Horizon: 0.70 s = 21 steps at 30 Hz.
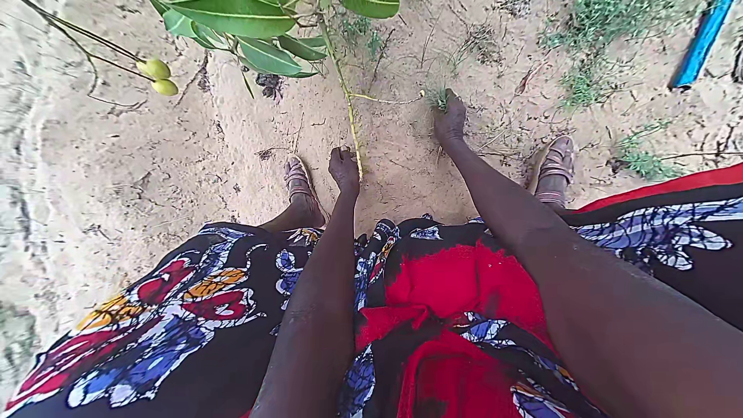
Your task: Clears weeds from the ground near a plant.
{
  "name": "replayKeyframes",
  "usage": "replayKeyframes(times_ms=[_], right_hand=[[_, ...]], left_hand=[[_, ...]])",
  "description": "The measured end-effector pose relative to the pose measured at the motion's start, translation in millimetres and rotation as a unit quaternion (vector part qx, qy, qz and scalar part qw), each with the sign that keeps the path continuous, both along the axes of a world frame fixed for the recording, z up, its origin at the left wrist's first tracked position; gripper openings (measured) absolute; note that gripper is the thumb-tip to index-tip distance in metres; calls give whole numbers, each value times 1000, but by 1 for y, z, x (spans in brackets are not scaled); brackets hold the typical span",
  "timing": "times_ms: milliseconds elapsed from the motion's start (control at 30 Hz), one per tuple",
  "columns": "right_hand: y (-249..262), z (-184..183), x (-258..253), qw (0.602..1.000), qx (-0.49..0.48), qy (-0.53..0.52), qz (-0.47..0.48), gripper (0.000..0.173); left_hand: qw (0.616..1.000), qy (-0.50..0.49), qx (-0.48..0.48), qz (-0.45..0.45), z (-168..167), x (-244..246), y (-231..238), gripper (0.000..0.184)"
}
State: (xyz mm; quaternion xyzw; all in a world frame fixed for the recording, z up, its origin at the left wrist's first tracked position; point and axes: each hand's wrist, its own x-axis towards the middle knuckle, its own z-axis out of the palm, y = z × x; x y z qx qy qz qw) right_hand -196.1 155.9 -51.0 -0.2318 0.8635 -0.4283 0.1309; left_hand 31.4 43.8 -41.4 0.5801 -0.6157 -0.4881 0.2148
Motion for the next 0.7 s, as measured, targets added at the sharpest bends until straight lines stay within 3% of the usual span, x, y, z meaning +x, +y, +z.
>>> replayKeyframes(times_ms=[100,200,433,700], right_hand=[[-3,-10,-20,976,-148,-129,-94,36],[-5,-19,-34,952,-211,-196,-102,31],[3,-8,-34,970,-65,-216,-93,41],[26,-6,-19,975,-23,-210,-69,40]], left_hand=[[1000,-2,-16,-9,-9,3,-4,36],[1000,5,-22,-14,-5,2,-2,35],[999,33,-17,-3,20,-1,14,34],[998,58,-9,10,44,-14,24,33]])
